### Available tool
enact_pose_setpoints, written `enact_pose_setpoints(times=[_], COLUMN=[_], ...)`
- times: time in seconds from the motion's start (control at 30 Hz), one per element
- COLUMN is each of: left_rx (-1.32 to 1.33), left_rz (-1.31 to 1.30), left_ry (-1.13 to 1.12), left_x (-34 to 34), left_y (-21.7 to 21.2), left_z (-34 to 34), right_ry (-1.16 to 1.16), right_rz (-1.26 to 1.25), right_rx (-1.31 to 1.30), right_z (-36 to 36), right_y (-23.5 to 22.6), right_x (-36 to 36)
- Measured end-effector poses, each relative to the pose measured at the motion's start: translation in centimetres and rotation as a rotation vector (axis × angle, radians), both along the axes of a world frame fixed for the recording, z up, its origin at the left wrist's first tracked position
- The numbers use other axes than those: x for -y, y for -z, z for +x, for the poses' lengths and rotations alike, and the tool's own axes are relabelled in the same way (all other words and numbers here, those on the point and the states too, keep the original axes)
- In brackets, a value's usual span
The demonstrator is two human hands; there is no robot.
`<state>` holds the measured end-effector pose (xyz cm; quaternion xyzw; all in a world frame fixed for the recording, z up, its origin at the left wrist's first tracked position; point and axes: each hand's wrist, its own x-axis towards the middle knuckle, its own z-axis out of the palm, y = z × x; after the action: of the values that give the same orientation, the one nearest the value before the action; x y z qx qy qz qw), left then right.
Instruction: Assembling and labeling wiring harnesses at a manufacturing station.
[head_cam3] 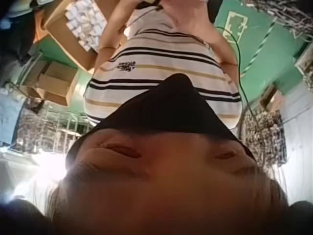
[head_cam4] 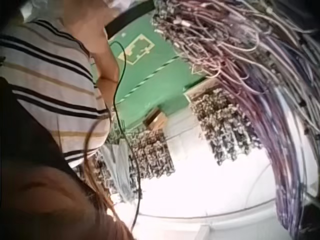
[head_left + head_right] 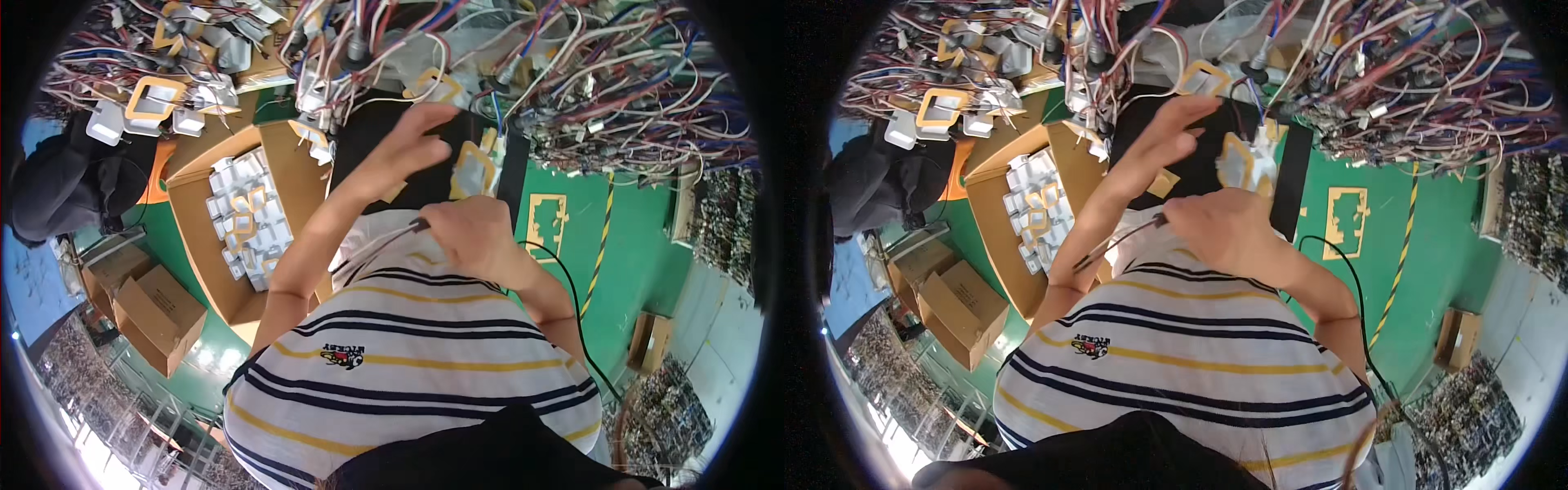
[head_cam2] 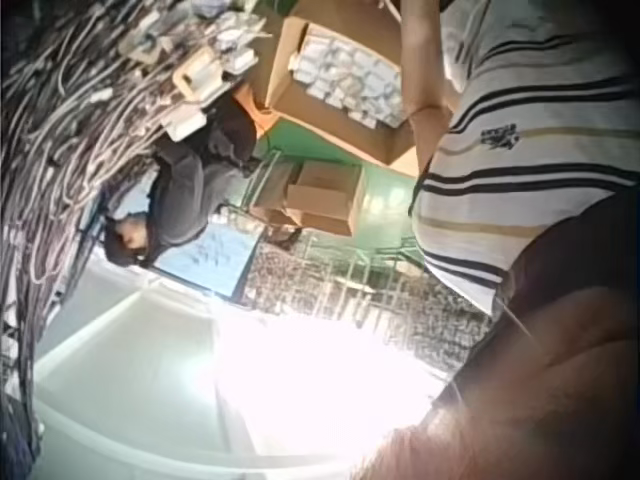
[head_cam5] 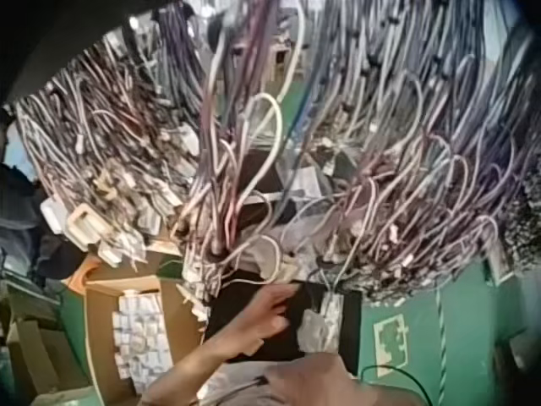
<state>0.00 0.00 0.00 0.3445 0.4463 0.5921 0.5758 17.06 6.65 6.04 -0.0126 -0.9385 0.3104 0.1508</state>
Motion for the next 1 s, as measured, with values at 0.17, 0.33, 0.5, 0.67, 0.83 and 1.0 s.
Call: enact_pose_setpoints(times=[0.17,0.33,0.5,0.67,0.83,1.0], left_rx=[0.236,-0.113,-0.374,-0.745,-1.041,-0.181], left_rz=[-0.122,-0.131,-0.190,0.050,0.185,0.097], left_ry=[0.305,0.098,-0.268,-0.355,-0.302,-0.252], left_x=[-3.5,-2.5,-0.1,1.8,4.0,6.2], left_y=[-0.1,2.3,3.1,-0.5,-1.9,-1.9], left_z=[5.4,5.4,2.3,2.1,2.4,2.0], right_ry=[-0.093,-0.138,0.383,0.565,0.319,0.315], right_rz=[-0.032,-0.004,-0.228,-0.569,-0.780,-1.085], right_rx=[0.028,-0.104,-0.306,-0.180,0.212,0.086], right_z=[0.3,-0.8,0.6,-0.7,-2.3,-2.7], right_y=[1.1,0.9,3.3,3.3,3.0,3.7], right_x=[0.8,1.4,-2.3,-3.4,-4.0,-2.6])
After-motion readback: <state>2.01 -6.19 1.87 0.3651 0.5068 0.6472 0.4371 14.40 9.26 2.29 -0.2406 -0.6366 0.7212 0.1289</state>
